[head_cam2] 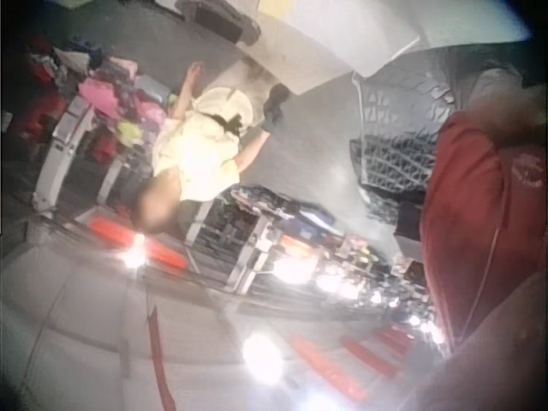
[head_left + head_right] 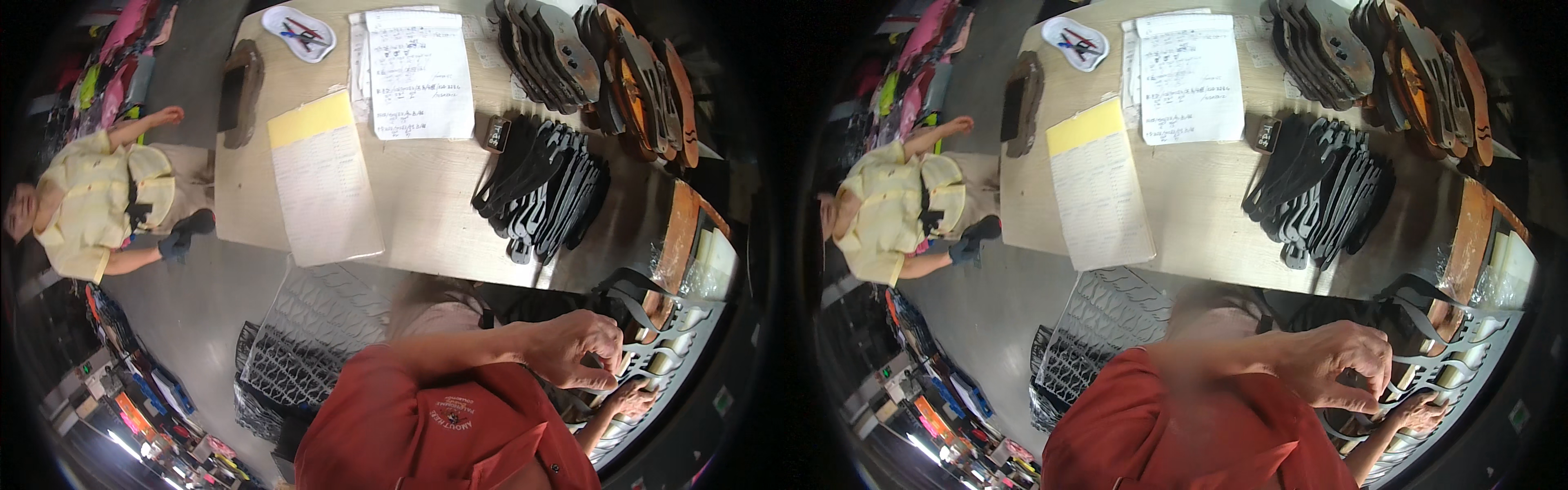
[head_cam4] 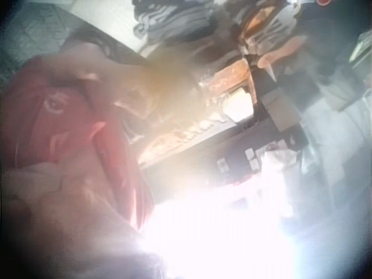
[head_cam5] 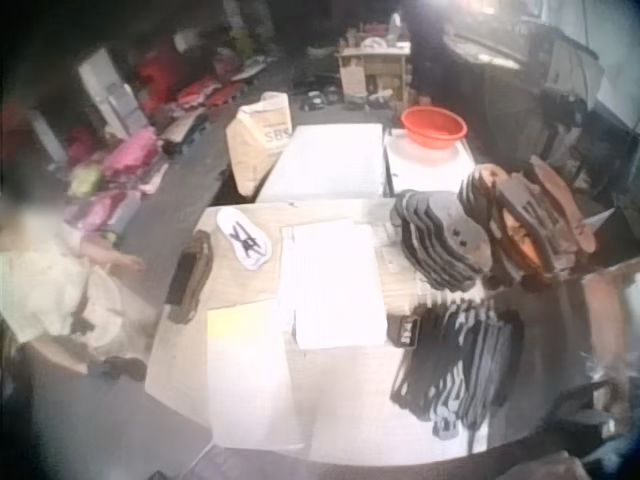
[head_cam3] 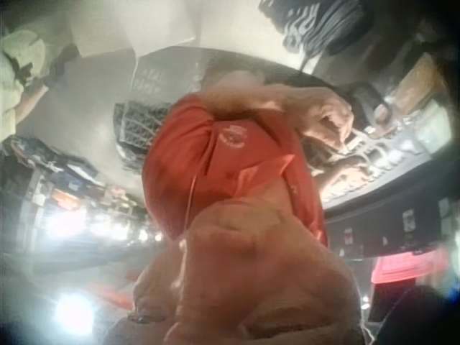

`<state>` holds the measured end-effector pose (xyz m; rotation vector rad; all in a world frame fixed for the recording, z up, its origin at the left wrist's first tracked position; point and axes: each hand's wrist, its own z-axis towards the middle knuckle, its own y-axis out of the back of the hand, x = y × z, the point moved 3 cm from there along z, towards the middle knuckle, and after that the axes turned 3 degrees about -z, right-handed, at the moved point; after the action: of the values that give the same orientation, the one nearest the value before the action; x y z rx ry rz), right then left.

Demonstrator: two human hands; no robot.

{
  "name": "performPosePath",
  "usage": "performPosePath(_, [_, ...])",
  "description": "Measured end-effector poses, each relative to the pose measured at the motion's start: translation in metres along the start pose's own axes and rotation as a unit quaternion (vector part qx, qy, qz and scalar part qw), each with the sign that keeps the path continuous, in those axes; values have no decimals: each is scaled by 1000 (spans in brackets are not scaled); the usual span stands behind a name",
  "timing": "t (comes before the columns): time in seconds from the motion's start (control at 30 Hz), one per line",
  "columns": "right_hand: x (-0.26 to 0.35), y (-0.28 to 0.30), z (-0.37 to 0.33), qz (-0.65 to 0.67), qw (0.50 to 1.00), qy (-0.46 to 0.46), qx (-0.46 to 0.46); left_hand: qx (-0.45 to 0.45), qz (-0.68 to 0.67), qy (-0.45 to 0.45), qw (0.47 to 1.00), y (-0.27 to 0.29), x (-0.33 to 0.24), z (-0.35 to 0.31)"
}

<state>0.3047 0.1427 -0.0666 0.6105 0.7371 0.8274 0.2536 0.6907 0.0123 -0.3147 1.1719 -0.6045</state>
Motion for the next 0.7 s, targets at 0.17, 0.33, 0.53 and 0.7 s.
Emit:
performPosePath(0.17, [10,-8,-5,-25,999,-21,20,22,88,5,996,-42,6,-7])
performPosePath(0.33, [26,-4,-4,-8,1000,-25,13,53,254,19,966,-67,2,-22])
performPosePath(0.53, [37,11,-10,19,1000,-10,22,49,293,35,954,-92,1,-38])
performPosePath(0.7, [39,11,-9,67,997,3,30,99,323,38,940,-115,15,-40])
